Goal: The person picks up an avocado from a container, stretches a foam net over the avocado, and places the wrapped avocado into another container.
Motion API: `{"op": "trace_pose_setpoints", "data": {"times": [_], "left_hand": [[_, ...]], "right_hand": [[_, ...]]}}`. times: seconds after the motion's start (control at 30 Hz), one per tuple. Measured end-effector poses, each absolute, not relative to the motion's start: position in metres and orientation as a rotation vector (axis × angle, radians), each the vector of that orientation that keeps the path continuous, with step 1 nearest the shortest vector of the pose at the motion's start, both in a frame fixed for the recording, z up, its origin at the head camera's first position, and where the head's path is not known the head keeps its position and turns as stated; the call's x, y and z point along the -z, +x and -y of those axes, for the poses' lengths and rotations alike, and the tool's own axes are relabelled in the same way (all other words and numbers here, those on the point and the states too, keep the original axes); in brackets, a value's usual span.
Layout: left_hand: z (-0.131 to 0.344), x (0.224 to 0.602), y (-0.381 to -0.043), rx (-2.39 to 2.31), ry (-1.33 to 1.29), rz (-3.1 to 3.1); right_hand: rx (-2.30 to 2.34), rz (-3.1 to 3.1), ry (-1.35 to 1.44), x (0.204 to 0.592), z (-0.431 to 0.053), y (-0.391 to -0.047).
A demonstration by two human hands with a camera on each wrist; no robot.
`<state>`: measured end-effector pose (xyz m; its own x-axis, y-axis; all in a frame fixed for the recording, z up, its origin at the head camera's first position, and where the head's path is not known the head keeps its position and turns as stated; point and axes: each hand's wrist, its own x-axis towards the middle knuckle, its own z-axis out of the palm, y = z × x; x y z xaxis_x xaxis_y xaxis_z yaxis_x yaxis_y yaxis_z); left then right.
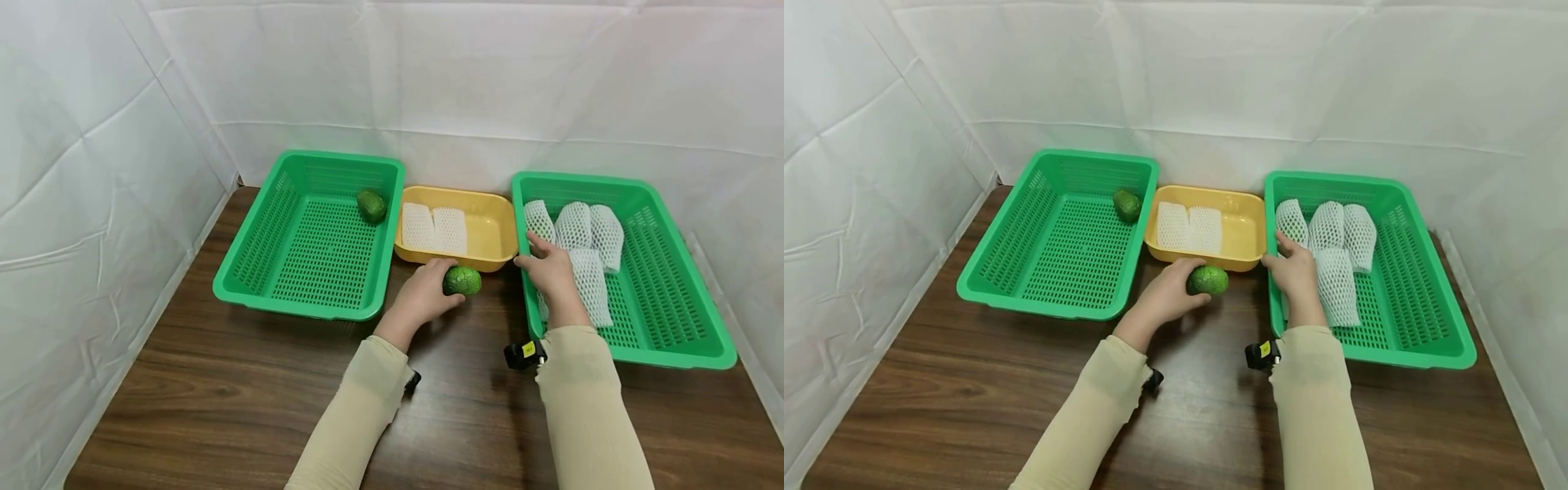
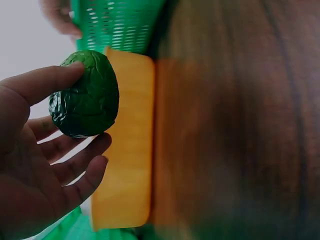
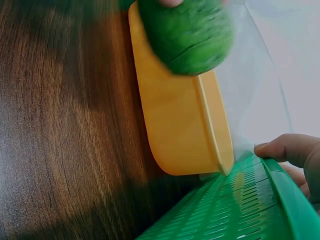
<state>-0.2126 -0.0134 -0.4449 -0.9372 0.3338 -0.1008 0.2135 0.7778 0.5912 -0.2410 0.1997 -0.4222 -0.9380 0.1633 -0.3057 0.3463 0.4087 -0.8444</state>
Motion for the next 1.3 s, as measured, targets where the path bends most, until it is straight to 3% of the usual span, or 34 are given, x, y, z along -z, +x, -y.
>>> {"op": "trace_pose_setpoints", "data": {"times": [0.7, 1.3], "left_hand": [[0.008, 0.476, -0.216, -0.712, 0.355, -2.834], [0.012, 0.468, -0.214, -0.700, 0.384, -2.771]], "right_hand": [[1.564, -2.465, 0.413, 0.421, -0.200, -0.238], [1.582, -2.451, 0.426, 0.422, -0.200, -0.239]]}}
